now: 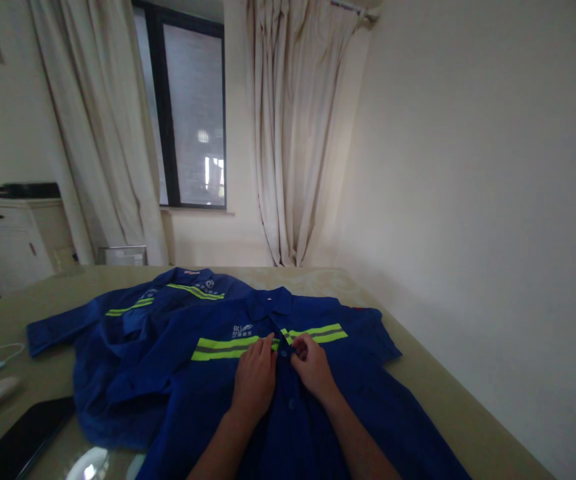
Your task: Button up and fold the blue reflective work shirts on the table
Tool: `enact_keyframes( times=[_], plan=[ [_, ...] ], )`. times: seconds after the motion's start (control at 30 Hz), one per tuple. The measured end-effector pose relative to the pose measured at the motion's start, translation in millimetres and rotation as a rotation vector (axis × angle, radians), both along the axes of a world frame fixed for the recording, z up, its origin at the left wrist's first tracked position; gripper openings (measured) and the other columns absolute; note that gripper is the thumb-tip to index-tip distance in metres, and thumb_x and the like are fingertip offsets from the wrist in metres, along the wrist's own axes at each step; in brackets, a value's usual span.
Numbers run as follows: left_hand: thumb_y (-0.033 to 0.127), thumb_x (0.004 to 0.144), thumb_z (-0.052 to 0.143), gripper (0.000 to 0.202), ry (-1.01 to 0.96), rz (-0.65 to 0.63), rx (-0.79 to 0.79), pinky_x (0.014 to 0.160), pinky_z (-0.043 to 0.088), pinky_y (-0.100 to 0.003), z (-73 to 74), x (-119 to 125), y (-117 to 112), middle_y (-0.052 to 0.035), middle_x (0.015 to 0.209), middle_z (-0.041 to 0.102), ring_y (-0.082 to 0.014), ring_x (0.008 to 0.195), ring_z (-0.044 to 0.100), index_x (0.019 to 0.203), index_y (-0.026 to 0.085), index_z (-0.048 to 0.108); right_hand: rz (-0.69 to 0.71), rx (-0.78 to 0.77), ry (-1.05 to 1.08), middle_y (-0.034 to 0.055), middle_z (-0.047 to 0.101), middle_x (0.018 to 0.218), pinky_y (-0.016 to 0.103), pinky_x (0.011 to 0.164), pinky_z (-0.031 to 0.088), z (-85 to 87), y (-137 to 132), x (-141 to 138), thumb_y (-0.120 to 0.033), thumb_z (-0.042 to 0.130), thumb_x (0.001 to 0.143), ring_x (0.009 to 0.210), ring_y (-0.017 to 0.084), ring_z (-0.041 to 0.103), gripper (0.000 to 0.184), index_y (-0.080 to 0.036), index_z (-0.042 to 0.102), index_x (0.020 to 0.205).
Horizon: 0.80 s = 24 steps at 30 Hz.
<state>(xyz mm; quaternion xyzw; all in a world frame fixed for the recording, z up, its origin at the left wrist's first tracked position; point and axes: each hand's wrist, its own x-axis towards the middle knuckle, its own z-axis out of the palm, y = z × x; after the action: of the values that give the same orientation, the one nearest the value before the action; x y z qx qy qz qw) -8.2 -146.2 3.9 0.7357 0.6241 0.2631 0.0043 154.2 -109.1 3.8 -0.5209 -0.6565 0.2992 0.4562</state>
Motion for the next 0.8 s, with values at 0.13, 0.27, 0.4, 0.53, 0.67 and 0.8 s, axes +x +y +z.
enact_keyframes(
  times=[0.13,0.27,0.4,0.53,0.67,0.8],
  plan=[
    [0.032,0.101,0.043,0.047,0.111,-0.029,-0.037,0.119,0.034,-0.053,-7.6,-2,-16,-0.0153,0.156,0.047,-0.032,0.145,0.042,0.145,0.018,0.054,-0.087,0.012,-0.041,-0.0069,0.051,0.062,0.025,0.059,0.039,-1.4,-11,5,-0.017,0.047,0.073,0.058,0.016,0.053,0.017,-0.024,0.055,0.087],
    [0.032,0.1,0.041,0.054,0.164,-0.052,-0.094,0.121,0.03,-0.056,-6.7,0,-38,-0.0121,0.161,0.041,-0.032,0.15,0.035,0.153,0.025,0.043,-0.171,0.114,-0.313,0.0002,0.061,0.087,0.025,0.066,0.041,6.8,-29,0,-0.006,0.045,0.073,0.079,0.018,0.061,0.032,-0.026,0.058,0.096],
    [0.03,0.097,0.042,0.056,0.189,-0.037,-0.119,0.12,0.029,-0.059,-11.0,2,-61,-0.011,0.161,0.04,-0.0343,0.15,0.033,0.154,0.029,0.043,-0.129,0.141,-0.623,0.003,0.06,0.108,0.024,0.063,0.036,24.1,-34,-18,-0.001,0.051,0.073,0.095,0.019,0.062,0.049,-0.032,0.058,0.11],
    [0.032,0.097,0.045,0.053,0.188,-0.03,-0.123,0.12,0.03,-0.058,-20.3,-1,-82,-0.0103,0.161,0.04,-0.0344,0.149,0.036,0.15,0.027,0.049,-0.104,0.136,-0.694,0.0028,0.062,0.102,0.025,0.064,0.035,27.8,-21,-27,-0.005,0.058,0.08,0.092,0.02,0.061,0.035,-0.028,0.057,0.106],
    [0.028,0.099,0.044,0.043,0.203,0.005,-0.099,0.109,0.042,-0.055,-3.3,-1,-81,-0.0108,0.148,0.057,-0.0335,0.135,0.052,0.139,0.029,0.059,-0.185,0.142,-0.489,0.0011,0.062,0.094,0.026,0.064,0.036,12.2,-7,-21,-0.007,0.045,0.089,0.079,0.017,0.062,0.025,-0.025,0.053,0.104],
    [0.019,0.101,0.039,0.032,0.219,0.096,-0.163,0.088,0.05,-0.045,29.0,5,-43,-0.0113,0.104,0.074,-0.0297,0.103,0.069,0.103,0.021,0.071,-0.133,0.199,-0.362,0.0011,0.063,0.088,0.026,0.071,0.041,2.5,-2,-12,-0.002,0.037,0.086,0.081,0.017,0.063,0.03,-0.024,0.057,0.092]
  ],
)
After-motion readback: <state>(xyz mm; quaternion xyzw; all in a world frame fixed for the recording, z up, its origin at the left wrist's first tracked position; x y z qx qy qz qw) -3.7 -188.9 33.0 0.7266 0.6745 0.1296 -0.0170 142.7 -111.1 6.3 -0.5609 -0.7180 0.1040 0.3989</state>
